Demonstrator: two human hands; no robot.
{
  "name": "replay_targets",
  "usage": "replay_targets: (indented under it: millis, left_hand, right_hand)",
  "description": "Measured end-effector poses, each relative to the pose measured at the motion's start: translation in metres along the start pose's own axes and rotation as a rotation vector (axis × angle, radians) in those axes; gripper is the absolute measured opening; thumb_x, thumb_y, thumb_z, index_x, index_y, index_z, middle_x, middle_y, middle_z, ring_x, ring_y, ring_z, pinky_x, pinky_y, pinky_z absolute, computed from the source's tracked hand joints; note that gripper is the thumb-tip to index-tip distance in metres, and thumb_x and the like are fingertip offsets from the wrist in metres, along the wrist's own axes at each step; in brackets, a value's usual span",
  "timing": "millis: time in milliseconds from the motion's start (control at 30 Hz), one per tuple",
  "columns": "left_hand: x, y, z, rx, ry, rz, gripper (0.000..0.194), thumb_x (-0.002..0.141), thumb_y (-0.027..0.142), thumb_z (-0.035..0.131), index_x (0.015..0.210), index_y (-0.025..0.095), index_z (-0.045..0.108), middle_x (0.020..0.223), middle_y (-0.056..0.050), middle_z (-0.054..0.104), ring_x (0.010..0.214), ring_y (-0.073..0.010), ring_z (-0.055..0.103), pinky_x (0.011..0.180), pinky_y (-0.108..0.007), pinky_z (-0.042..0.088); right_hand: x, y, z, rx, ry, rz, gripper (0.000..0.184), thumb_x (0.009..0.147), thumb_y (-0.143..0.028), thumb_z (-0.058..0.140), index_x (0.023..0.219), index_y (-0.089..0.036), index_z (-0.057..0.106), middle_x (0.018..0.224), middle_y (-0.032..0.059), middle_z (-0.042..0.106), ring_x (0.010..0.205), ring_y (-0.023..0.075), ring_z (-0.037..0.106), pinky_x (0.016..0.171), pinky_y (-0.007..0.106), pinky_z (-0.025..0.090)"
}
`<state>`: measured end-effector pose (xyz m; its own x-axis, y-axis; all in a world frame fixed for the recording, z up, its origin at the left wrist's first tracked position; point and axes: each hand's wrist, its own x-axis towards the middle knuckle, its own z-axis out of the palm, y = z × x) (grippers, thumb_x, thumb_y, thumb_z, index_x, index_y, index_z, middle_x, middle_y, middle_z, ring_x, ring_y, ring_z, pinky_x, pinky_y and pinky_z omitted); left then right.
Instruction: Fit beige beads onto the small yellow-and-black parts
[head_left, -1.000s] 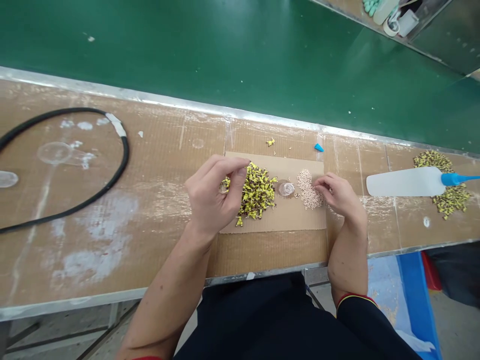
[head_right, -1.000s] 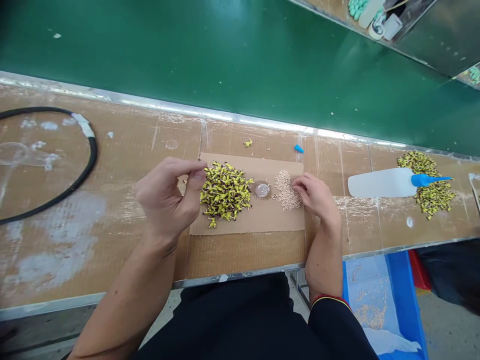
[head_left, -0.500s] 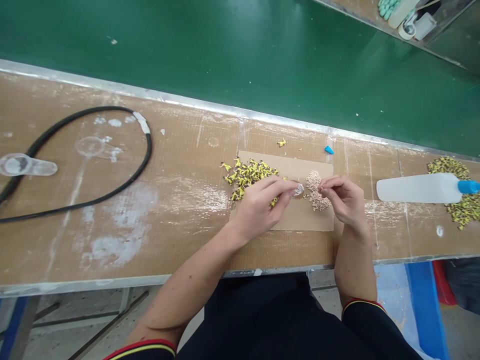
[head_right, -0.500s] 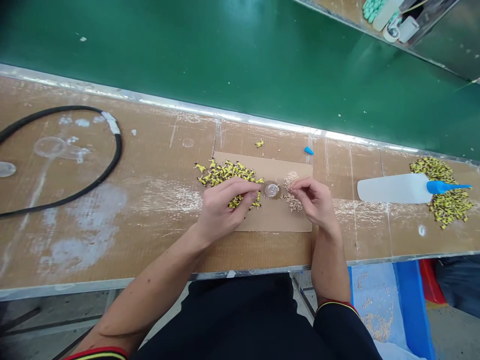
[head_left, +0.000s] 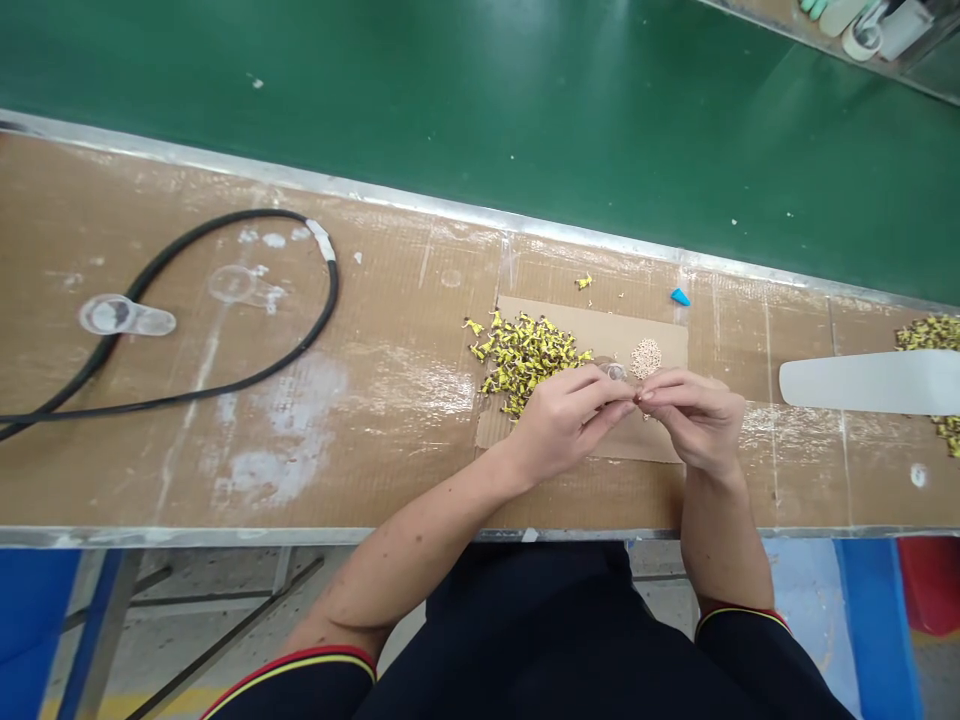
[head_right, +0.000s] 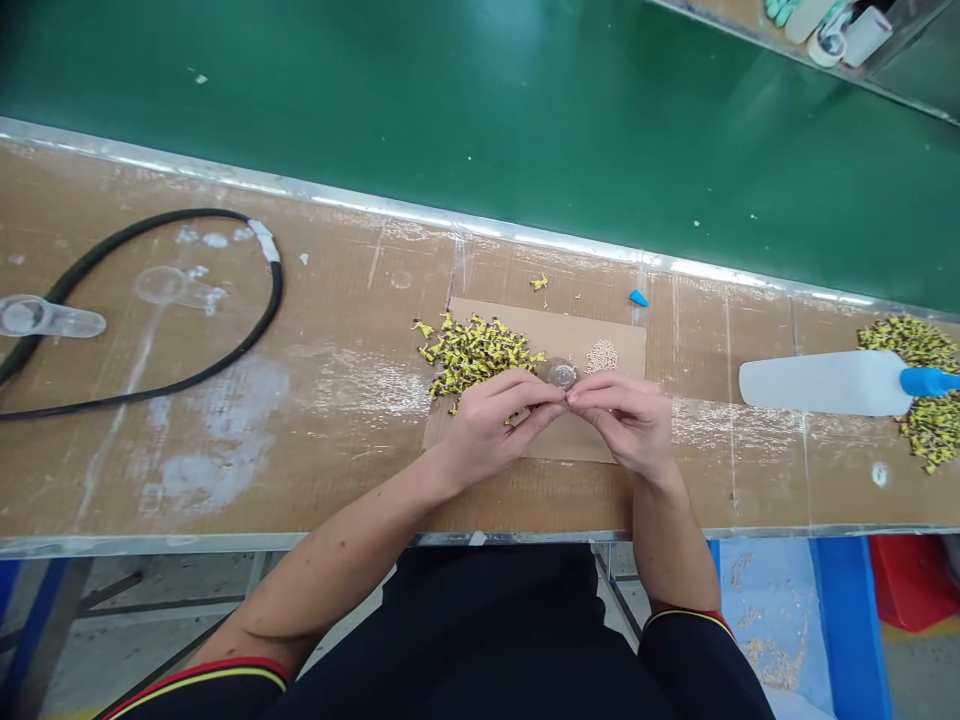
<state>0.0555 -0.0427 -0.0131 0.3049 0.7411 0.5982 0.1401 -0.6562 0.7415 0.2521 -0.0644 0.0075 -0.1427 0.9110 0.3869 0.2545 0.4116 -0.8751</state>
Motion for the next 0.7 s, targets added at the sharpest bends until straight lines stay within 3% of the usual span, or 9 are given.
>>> replay_targets:
  millis: [200,367,533,700]
  left_hand:
    - [-0.001,-0.003,-0.002,0.111,0.011,0.098,0.007,0.101,0.02,0.063,0.097,0.018,0.069,0.083,-0.003,0.073,0.075,-0.0129,0.069,0.07,-0.024,0.058]
    - [0.0,-0.002,-0.003,0.087,-0.007,0.101,0.008,0.1,0.016,0.061,0.094,0.017,0.066,0.08,-0.003,0.071,0.071,-0.0124,0.067,0.068,-0.024,0.056]
    - [0.0,0.001,-0.002,0.041,0.056,0.074,0.005,0.098,0.014,0.061,0.096,0.018,0.063,0.081,-0.002,0.07,0.071,-0.012,0.066,0.066,-0.022,0.055]
    - [-0.001,0.003,-0.001,0.046,0.085,0.089,0.004,0.098,0.015,0.062,0.096,0.018,0.063,0.08,-0.002,0.069,0.069,-0.012,0.065,0.065,-0.022,0.055]
  right_hand:
    - [-0.004,0.001,0.004,0.063,0.083,0.113,0.034,0.078,-0.021,0.09,0.107,-0.027,0.073,0.081,-0.0003,0.08,0.071,0.0179,0.078,0.07,0.029,0.066]
    - [-0.004,0.001,0.005,-0.009,0.053,0.122,0.021,0.077,-0.028,0.091,0.092,-0.025,0.077,0.076,0.0012,0.079,0.066,0.0182,0.075,0.063,0.03,0.064]
    - [0.0,-0.002,0.01,-0.041,-0.003,0.035,0.001,0.089,-0.025,0.079,0.088,-0.026,0.079,0.077,0.0024,0.079,0.068,0.0182,0.073,0.064,0.033,0.061]
    - [-0.001,-0.003,0.016,-0.006,-0.028,-0.011,0.01,0.093,-0.019,0.07,0.095,-0.026,0.076,0.078,0.0016,0.075,0.07,0.0171,0.069,0.065,0.033,0.058]
